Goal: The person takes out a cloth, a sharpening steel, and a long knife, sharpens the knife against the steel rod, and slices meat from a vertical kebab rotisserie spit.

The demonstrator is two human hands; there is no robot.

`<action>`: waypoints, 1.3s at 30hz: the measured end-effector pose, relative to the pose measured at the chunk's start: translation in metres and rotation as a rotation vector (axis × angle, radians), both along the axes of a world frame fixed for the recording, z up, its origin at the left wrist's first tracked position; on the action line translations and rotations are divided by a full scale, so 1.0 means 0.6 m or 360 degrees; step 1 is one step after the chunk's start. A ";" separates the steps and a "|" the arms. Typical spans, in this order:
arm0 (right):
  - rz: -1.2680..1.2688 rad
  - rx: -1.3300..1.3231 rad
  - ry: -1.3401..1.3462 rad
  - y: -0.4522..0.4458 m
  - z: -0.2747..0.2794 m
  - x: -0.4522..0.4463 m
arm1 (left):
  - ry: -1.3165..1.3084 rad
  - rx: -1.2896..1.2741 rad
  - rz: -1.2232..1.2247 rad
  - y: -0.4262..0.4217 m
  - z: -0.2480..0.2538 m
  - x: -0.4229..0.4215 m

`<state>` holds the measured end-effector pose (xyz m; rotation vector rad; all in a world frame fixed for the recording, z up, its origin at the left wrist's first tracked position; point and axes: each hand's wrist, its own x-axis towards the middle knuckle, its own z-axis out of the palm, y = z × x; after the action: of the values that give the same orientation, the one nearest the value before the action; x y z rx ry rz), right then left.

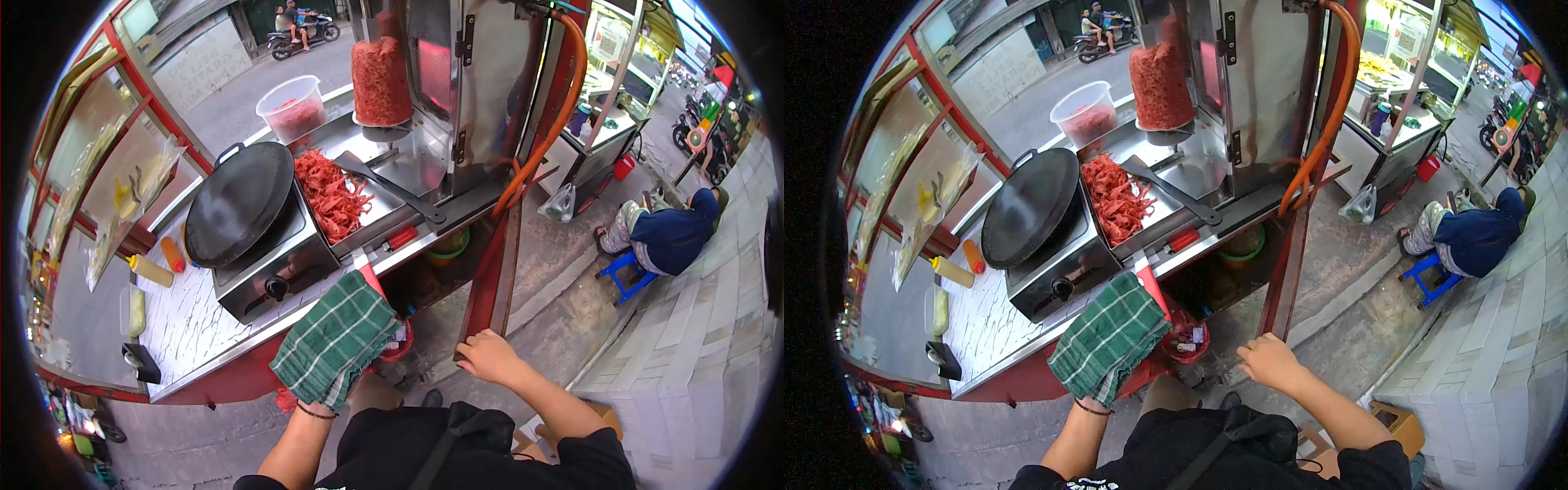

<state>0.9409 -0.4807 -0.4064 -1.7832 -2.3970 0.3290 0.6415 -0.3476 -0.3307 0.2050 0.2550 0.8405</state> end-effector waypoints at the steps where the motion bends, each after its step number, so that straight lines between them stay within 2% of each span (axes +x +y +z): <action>1: -0.0072 -0.0130 -0.0135 -0.002 0.013 -0.009 | -0.0003 -0.0008 -0.0001 0.004 0.001 0.001; 5: -0.0367 -0.0261 -0.0173 0.023 0.035 -0.012 | -0.0044 -0.0086 -0.0072 0.033 -0.003 0.016; 7: -0.0835 -0.0193 0.0723 0.070 0.056 0.011 | -0.0083 -0.0133 -0.0129 0.051 -0.008 0.027; 9: -0.1196 0.0138 0.1232 0.135 0.108 0.008 | -0.0127 -0.0182 -0.0216 0.068 -0.011 0.041; 12: -0.1394 0.0357 0.1746 0.235 0.158 0.016 | -0.0205 -0.0231 -0.0359 0.095 -0.004 0.058; 14: -0.1500 0.0382 0.1938 0.293 0.192 0.000 | -0.0258 -0.0256 -0.0439 0.115 0.006 0.064; 17: -0.1529 0.0421 0.2113 0.341 0.182 -0.013 | -0.0414 -0.0165 -0.0519 0.143 0.016 0.081; 18: -0.1551 0.0446 0.2092 0.342 0.188 -0.023 | -0.0433 -0.0170 -0.0548 0.153 0.026 0.083; 21: -0.1463 0.0875 0.1566 0.334 0.233 -0.099 | -0.0285 -0.0064 -0.0539 0.175 0.052 0.101; 22: -0.1372 0.1042 0.1147 0.329 0.240 -0.120 | -0.0298 -0.0068 -0.0562 0.181 0.053 0.109; 24: -0.1191 0.1143 0.0692 0.319 0.267 -0.168 | -0.0029 -0.0052 -0.0479 0.191 0.052 0.122; 26: -0.0880 0.1301 0.0362 0.314 0.269 -0.192 | -0.0062 -0.0132 -0.0501 0.205 0.038 0.125; 29: -0.0719 0.1203 0.0258 0.301 0.264 -0.218 | -0.0116 -0.0061 -0.0482 0.223 0.045 0.123; 31: -0.0697 0.1178 0.0228 0.284 0.269 -0.221 | 0.0183 0.0007 -0.0448 0.227 0.057 0.123; 33: -0.0420 0.1191 0.0398 0.267 0.273 -0.220 | 0.0476 0.0001 -0.0350 0.230 0.064 0.113; 34: -0.0416 0.1208 0.0419 0.253 0.264 -0.211 | 0.0494 0.0018 -0.0339 0.234 0.069 0.104; 36: -0.0560 0.1118 0.0558 0.219 0.233 -0.172 | 0.0518 -0.0048 -0.0444 0.244 0.073 0.081; 37: -0.0741 0.0926 0.0629 0.215 0.212 -0.152 | 0.0605 0.0093 -0.0424 0.250 0.046 0.071; 38: -0.0738 0.0929 0.0656 0.215 0.196 -0.137 | 0.0629 0.0099 -0.0414 0.251 0.066 0.076; 39: -0.0941 0.0464 0.1017 0.216 0.182 -0.123 | 0.0846 0.0342 -0.0340 0.256 0.093 0.084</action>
<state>0.8671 -0.3508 -0.2972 -1.7905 -1.3498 0.3733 0.6920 -0.1941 -0.2749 0.6486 0.6292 0.5875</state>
